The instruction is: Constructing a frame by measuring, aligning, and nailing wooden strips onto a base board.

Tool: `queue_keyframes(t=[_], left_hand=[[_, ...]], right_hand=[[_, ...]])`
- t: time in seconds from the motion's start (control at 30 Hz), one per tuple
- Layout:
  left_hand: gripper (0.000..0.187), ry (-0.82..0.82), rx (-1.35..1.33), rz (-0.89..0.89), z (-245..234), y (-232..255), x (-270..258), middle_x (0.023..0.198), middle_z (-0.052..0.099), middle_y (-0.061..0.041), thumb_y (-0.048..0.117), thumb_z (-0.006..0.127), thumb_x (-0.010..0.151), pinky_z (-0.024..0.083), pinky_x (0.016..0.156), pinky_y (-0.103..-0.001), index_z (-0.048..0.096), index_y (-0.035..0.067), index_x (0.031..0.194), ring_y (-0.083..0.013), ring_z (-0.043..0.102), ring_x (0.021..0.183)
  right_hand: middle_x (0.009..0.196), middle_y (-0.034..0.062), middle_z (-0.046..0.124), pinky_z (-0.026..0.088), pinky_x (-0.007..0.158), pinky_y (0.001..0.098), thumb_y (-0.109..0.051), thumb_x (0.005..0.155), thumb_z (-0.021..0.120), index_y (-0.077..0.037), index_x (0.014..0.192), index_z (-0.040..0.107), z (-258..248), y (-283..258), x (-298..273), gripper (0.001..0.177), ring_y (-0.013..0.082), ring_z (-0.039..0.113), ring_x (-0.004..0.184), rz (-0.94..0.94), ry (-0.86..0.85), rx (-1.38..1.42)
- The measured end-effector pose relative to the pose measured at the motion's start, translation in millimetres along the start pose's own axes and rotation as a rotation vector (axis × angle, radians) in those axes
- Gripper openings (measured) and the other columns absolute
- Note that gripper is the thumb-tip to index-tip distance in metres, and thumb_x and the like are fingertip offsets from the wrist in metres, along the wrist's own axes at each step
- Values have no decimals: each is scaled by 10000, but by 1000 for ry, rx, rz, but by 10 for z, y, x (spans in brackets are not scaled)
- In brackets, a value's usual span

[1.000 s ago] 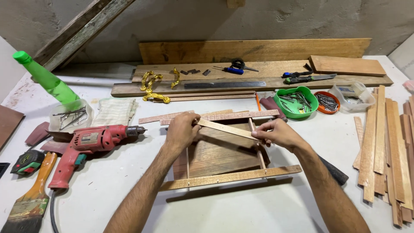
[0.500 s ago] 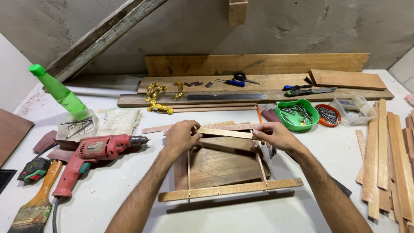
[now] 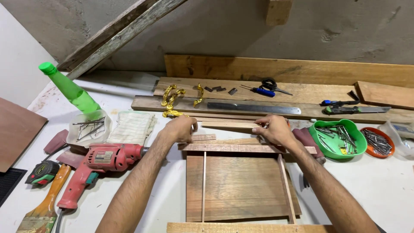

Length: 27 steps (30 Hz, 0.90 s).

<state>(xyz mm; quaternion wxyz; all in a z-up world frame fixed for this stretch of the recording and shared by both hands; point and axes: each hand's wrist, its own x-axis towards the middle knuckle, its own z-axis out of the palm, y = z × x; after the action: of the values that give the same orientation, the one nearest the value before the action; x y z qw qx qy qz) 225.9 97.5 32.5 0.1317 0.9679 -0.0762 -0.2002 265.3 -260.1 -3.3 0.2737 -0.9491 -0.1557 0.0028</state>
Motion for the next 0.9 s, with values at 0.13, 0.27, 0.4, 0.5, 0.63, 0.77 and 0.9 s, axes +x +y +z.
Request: queue_keyframes(t=[0.13, 0.27, 0.4, 0.5, 0.63, 0.77, 0.9], left_hand=[[373, -36, 60, 19, -21, -9, 57, 1038, 775, -51, 65, 844, 721, 602, 894, -368, 755, 84, 1083, -210, 736, 987], [207, 10, 84, 134, -130, 86, 3, 971, 790, -76, 89, 779, 780, 602, 868, -375, 778, 71, 987, -228, 745, 932], [191, 59, -19, 212, -315, 353, -159, 989, 786, -97, 174, 745, 880, 601, 863, -382, 733, 90, 1051, -228, 748, 921], [239, 119, -166, 383, -281, 613, -210, 1051, 775, -84, 243, 727, 920, 598, 875, -372, 728, 116, 1123, -209, 746, 951], [286, 122, -271, 542, -235, 1108, -457, 1078, 777, -77, 275, 735, 908, 600, 882, -366, 739, 117, 1147, -207, 748, 967], [348, 47, -278, 633, 9, 1320, -510, 1074, 782, -91, 305, 769, 882, 609, 880, -368, 731, 107, 1166, -205, 755, 970], [372, -19, -168, 627, 299, 1399, -443, 1078, 782, -84, 324, 777, 856, 585, 911, -383, 738, 121, 1166, -207, 741, 982]], right_hand=[[976, 185, 779, 592, 809, 410, -329, 776, 847, -67, 1091, 781, 170, 148, 81, 414, 311, 755, 875, -115, -67, -39], [1068, 194, 768, 575, 871, 407, -334, 814, 818, -71, 1140, 767, 133, 56, -4, 422, 323, 731, 965, -155, -41, -82], [1148, 159, 742, 568, 868, 382, -375, 883, 767, -84, 1193, 755, -136, -325, -255, 425, 282, 709, 1008, -140, 43, -23], [1169, 106, 753, 572, 845, 366, -360, 888, 739, -72, 1244, 706, -361, -633, -515, 459, 213, 720, 1027, -199, -19, 291], [1119, 36, 736, 588, 788, 283, -330, 907, 724, -97, 1276, 669, -400, -638, -772, 440, 113, 697, 973, -168, -131, 461], [830, 28, 760, 506, 571, 232, -279, 949, 720, -30, 1070, 790, -383, -347, -1107, 286, 81, 617, 659, 127, -293, 648], [791, 7, 748, 487, 533, 229, -256, 934, 729, -1, 1025, 796, -507, -69, -1481, 279, 44, 623, 653, 266, -205, 558]])
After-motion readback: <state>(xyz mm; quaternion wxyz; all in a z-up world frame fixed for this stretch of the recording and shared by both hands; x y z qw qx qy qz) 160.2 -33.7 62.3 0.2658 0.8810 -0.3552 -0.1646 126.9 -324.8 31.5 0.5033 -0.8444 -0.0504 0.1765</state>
